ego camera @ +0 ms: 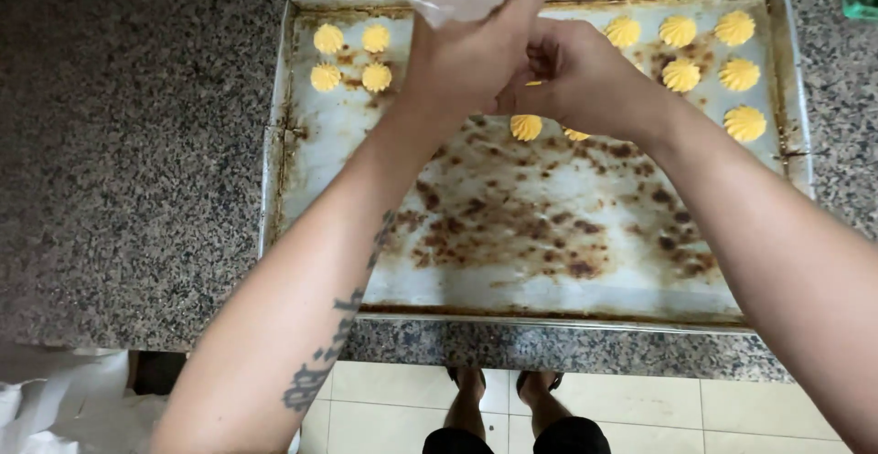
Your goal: Piping cookie dough onto a baking tray and refilling a piping bag using a scraper.
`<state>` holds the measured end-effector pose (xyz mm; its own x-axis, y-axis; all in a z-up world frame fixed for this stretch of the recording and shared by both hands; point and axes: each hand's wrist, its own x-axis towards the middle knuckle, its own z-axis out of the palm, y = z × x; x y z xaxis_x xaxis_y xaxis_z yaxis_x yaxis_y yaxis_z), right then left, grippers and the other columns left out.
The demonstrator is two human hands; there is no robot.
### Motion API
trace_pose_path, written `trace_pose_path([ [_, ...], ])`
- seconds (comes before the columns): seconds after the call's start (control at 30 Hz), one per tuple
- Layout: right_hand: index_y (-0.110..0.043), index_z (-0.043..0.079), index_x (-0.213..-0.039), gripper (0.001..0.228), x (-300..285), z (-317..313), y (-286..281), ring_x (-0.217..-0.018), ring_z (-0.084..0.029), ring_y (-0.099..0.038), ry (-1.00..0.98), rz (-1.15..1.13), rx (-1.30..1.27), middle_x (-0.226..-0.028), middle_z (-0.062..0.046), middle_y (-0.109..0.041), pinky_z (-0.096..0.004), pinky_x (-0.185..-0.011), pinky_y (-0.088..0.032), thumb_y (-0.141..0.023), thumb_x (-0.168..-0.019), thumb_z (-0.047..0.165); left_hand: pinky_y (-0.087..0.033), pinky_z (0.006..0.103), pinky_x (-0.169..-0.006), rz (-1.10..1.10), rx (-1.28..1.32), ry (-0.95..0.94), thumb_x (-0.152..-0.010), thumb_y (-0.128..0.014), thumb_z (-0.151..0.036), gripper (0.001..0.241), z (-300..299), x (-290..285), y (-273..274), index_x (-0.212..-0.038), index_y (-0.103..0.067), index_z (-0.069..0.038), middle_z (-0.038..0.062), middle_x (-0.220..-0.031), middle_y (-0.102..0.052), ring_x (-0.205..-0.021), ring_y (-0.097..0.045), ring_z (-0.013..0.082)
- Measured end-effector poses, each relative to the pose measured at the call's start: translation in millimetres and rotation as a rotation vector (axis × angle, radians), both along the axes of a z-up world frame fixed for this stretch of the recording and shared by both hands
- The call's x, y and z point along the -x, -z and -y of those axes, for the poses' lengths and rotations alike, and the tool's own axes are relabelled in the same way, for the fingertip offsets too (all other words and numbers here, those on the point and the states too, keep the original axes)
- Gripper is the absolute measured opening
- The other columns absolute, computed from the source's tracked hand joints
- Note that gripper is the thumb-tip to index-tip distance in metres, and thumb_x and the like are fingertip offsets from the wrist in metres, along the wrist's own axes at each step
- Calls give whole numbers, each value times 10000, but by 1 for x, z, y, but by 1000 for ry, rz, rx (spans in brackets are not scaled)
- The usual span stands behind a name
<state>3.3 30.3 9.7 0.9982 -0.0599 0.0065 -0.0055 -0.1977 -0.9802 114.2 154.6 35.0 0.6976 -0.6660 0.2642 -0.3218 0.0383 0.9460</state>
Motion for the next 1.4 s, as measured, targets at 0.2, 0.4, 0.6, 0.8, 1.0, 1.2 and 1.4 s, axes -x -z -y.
trace_pose_path([
  [0.2, -644, 29, -1196, 302, -3, 3, 26, -991, -77, -659, 46, -101, 68, -1071, 5, -722, -282, -915, -570, -764, -919, 40, -588, 340, -657, 187, 218, 9, -976, -741, -327, 293, 14, -9, 38, -943, -712, -37, 32, -810, -771, -701, -726, 144],
  [0.4, -639, 30, -1211, 337, -5, 4, 33, -1032, -72, -663, 77, -160, 43, -1110, 16, -727, -276, -941, -566, -779, -905, 58, -603, 351, -673, 198, 155, -62, -928, -762, -325, 274, 19, -8, 44, -966, -729, -56, 51, -847, -796, -761, -797, 200],
  [0.6, -641, 29, -1225, 351, -5, 0, 29, -1049, -82, -661, 44, -139, 45, -1138, 3, -729, -287, -951, -568, -784, -906, 54, -614, 354, -680, 173, 94, -98, -913, -743, -358, 291, 17, -7, 44, -990, -740, -78, 50, -868, -816, -784, -816, 223],
  [0.8, -623, 28, -1229, 354, -4, -2, 23, -1079, -102, -684, 34, -133, 11, -1156, -11, -735, -292, -982, -580, -760, -903, 30, -615, 358, -681, 194, 71, -112, -903, -735, -369, 295, 19, -7, 40, -970, -738, -82, 52, -855, -813, -789, -811, 236],
  [1.0, -628, 23, -1217, 353, -6, -5, 16, -1083, -103, -676, 58, -143, 59, -1152, -14, -733, -294, -986, -569, -776, -897, 35, -617, 363, -679, 256, 39, -144, -888, -726, -359, 271, 24, -11, 44, -931, -746, -91, 53, -837, -807, -793, -802, 250],
  [1.2, -636, 36, -1215, 377, -5, -4, 15, -1041, -84, -657, 73, -176, 102, -1120, 0, -730, -285, -944, -557, -806, -882, 73, -617, 378, -672, 245, 35, -153, -875, -720, -353, 270, 22, -10, 39, -933, -744, -90, 67, -830, -804, -788, -799, 269],
  [1.4, -643, 26, -1207, 351, -7, 0, 18, -1030, -100, -669, 37, -140, 120, -1112, -16, -735, -293, -937, -567, -801, -896, 66, -612, 389, -676, 245, -26, -182, -857, -724, -365, 300, 20, -10, 36, -939, -735, -77, 89, -819, -794, -777, -785, 292],
])
